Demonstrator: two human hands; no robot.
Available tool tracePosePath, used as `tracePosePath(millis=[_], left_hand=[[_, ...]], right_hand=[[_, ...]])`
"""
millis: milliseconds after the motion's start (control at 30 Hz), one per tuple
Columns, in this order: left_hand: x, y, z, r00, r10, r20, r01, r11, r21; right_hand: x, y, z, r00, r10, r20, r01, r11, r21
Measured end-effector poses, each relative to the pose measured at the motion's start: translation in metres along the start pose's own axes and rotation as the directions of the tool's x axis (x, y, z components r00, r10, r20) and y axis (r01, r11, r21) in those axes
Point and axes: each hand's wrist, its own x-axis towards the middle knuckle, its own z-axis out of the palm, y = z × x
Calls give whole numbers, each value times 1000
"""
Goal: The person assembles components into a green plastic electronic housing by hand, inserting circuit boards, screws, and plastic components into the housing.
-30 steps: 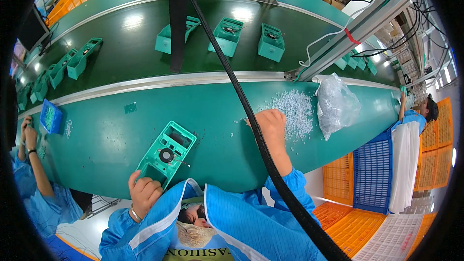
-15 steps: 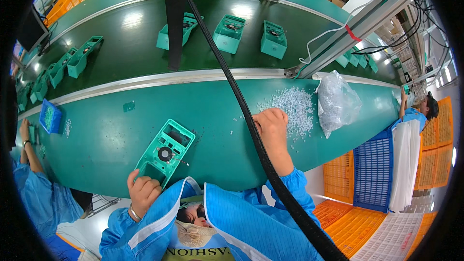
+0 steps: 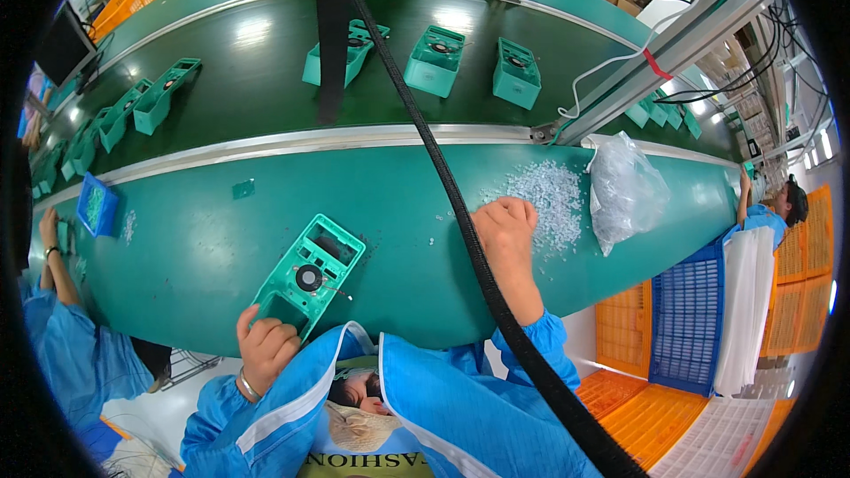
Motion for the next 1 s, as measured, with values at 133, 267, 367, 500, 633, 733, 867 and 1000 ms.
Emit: tracePosePath(millis=[133,267,367,500,633,733,867,1000], left_hand=[[2,-1,-4,1000,20,16,-20,1000,-5],[4,-6,-8,999,51,18,-51,999,-9],[7,-12,-8,998,59,21,-59,998,-12],[14,-25,-16,994,100,36,-99,995,-25],[15,-30,-22,993,106,50,-105,994,-18],[14,-32,-22,993,103,62,-103,995,-12],[13,-33,-26,991,113,76,-113,994,-10],[13,-31,-27,995,92,44,-90,996,-26]], right_hand=[[3,-2,-1,998,-55,24,57,995,-82],[4,-2,0,997,-74,1,74,997,-22],[2,5,2,997,3,73,-5,1000,30],[14,-2,-9,986,-115,120,121,992,-46],[26,-32,-9,989,-109,103,92,983,158],[43,-76,4,946,-214,245,56,848,526],[56,-124,24,806,-545,232,221,641,735],[58,-135,32,747,-617,248,255,611,750]])
